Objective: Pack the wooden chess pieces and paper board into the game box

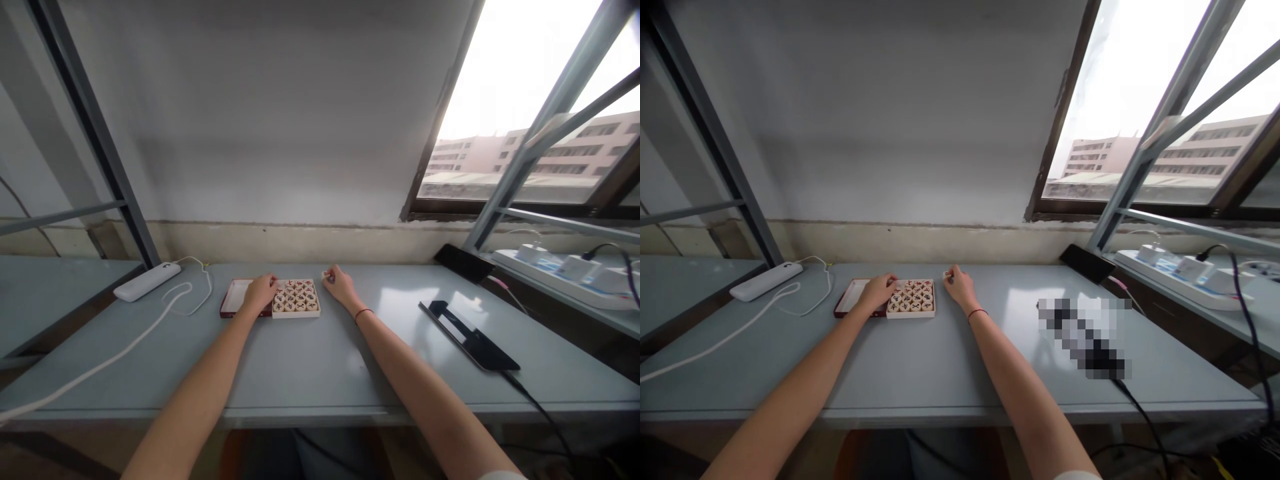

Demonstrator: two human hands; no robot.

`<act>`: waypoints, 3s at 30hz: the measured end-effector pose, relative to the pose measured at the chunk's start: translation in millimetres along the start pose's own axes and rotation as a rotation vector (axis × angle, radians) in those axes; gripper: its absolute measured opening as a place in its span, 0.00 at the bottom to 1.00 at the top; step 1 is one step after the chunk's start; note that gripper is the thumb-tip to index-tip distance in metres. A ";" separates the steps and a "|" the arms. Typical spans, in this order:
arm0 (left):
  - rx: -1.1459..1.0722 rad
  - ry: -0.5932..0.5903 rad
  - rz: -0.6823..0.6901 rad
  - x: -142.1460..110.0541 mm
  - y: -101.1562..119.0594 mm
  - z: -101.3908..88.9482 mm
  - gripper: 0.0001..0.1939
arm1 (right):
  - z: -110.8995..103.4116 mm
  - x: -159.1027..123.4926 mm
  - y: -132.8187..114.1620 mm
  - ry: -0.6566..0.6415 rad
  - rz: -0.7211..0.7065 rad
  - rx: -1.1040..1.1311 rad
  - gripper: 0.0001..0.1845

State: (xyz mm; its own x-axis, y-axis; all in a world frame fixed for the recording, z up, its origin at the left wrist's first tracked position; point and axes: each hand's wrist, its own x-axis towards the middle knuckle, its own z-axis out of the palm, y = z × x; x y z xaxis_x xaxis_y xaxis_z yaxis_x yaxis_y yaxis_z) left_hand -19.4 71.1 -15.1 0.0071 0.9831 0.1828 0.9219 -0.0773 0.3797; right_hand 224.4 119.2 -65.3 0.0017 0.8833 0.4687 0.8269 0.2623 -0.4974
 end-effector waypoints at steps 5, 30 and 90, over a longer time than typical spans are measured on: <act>0.018 0.009 0.006 -0.2 -0.1 0.5 0.14 | -4.8 -2.7 -3.9 0.010 -0.023 0.006 0.09; 0.120 0.132 0.024 -12.7 45.4 0.1 0.15 | -22.9 -23.5 -56.5 -0.049 0.073 0.260 0.08; -0.121 0.064 0.342 -20.0 36.8 -4.9 0.19 | -28.8 -8.3 8.5 -0.031 0.038 -0.096 0.10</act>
State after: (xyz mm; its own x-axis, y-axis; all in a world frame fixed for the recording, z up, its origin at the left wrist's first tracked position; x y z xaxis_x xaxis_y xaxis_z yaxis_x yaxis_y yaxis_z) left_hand 12.5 47.8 -0.3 0.2792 0.8851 0.3723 0.8179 -0.4224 0.3908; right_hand 247.6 102.9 -52.5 0.0175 0.9039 0.4275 0.8769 0.1915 -0.4408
